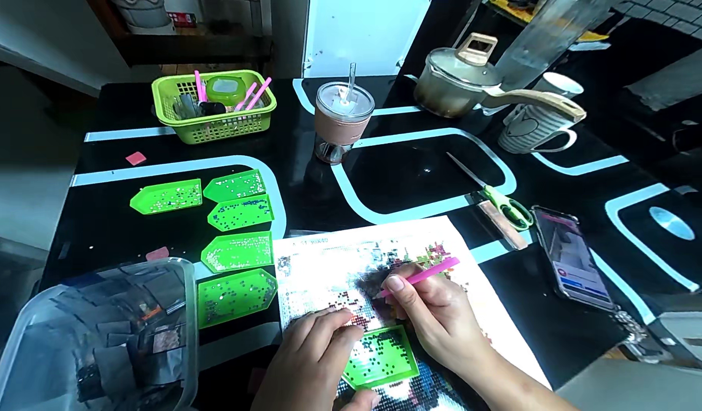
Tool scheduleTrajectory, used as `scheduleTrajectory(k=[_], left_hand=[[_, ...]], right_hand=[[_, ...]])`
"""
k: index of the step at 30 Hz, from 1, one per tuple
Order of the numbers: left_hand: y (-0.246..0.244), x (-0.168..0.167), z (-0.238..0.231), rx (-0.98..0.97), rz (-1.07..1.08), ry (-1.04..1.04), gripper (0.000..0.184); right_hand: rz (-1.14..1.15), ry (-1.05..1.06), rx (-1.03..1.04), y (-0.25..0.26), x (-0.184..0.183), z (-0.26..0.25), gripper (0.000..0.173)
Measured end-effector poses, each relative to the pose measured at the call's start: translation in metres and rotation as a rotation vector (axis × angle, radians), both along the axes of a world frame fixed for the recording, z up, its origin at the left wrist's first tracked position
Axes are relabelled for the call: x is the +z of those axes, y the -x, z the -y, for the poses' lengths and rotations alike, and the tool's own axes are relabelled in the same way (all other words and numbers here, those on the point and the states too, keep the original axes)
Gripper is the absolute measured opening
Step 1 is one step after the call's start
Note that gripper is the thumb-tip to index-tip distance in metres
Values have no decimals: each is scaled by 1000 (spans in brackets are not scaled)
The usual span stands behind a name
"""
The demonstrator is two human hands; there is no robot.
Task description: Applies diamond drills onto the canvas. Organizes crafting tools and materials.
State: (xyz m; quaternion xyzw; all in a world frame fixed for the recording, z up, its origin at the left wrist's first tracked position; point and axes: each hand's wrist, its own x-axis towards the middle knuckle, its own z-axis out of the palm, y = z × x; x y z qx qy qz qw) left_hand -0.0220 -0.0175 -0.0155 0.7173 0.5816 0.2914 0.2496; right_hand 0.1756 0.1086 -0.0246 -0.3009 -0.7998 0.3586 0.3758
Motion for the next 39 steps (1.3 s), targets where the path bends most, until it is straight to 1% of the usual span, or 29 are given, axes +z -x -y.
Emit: scheduleTrajectory(k=[5, 7, 9, 11, 14, 18, 25, 33, 36, 39], left_hand=[[0, -1, 0, 1, 4, -11, 50], [0, -1, 0, 2, 3, -13, 50], [0, -1, 0, -1, 3, -11, 50], [0, 0, 0, -3, 0, -6, 50], [0, -1, 0, -3, 4, -13, 50], [0, -1, 0, 3, 7, -20, 50], [-1, -2, 0, 11, -1, -39, 49], [-1, -2, 0, 4, -9, -43, 50], [-1, -1, 0, 4, -5, -32, 49], [-1, -1, 0, 0, 1, -17, 50]], right_hand=[[20, -26, 5, 0, 0, -1, 31], [-14, 39, 0, -1, 1, -1, 30], [-110, 160, 10, -4, 5, 2, 28], [-159, 197, 58, -9, 9, 8, 31], [-131, 116, 156, -14, 6, 20, 32], [-91, 16, 154, -13, -2, 26, 32], [-60, -24, 160, -12, -3, 25, 33], [-100, 9, 165, -12, -5, 25, 32], [-148, 112, 107, -11, -1, 24, 30], [-207, 300, -51, -6, 8, 19, 26]])
